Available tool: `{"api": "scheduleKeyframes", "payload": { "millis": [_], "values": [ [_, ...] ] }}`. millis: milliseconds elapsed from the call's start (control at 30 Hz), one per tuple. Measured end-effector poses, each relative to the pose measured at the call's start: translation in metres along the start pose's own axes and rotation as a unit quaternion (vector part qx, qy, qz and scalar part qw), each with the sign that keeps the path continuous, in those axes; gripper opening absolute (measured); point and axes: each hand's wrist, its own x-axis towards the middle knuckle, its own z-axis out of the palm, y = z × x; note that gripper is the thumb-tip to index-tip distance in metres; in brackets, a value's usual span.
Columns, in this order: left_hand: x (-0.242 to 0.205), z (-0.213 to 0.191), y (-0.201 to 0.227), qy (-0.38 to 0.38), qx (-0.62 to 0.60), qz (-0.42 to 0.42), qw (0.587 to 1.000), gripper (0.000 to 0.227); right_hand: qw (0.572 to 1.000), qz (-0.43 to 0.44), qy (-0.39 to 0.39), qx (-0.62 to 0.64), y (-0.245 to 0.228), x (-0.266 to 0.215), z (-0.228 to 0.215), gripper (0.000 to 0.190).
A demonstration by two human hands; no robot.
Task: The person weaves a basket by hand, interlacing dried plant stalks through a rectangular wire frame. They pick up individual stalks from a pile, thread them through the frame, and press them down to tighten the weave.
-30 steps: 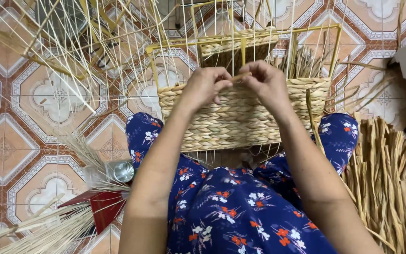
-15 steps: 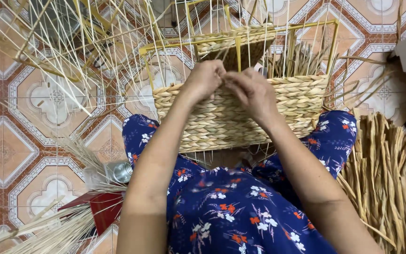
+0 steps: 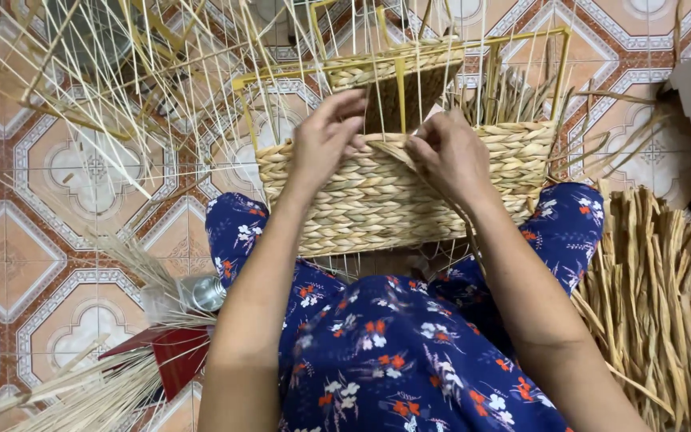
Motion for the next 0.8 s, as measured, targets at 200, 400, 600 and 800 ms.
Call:
{"api": "scheduleKeyframes", "payload": {
  "millis": [200, 400, 600, 800],
  "values": [
    [-0.086, -0.046, -0.06, 0.32, 0.124, 0.147, 0.928, 0.026, 0.866, 0.075, 0.328, 0.37, 0.119, -0.025, -0.015, 0.024],
    [-0.114, -0.038, -0.045, 0.367, 0.213, 0.088, 0.901, 0.042, 0.891, 0.068, 0.299, 0.334, 0.23, -0.042, 0.046, 0.039],
    [-0.122, -0.054, -0.091, 0.33, 0.245, 0.097, 0.907, 0.048, 0.879, 0.054, 0.263, 0.394, 0.217, -0.055, 0.045, 0.04],
    [-0.127, -0.048, -0.063, 0.326, 0.173, -0.029, 0.929, 0.059, 0.864, 0.052, 0.264, 0.427, 0.208, -0.073, 0.044, 0.034]
  ]
}}
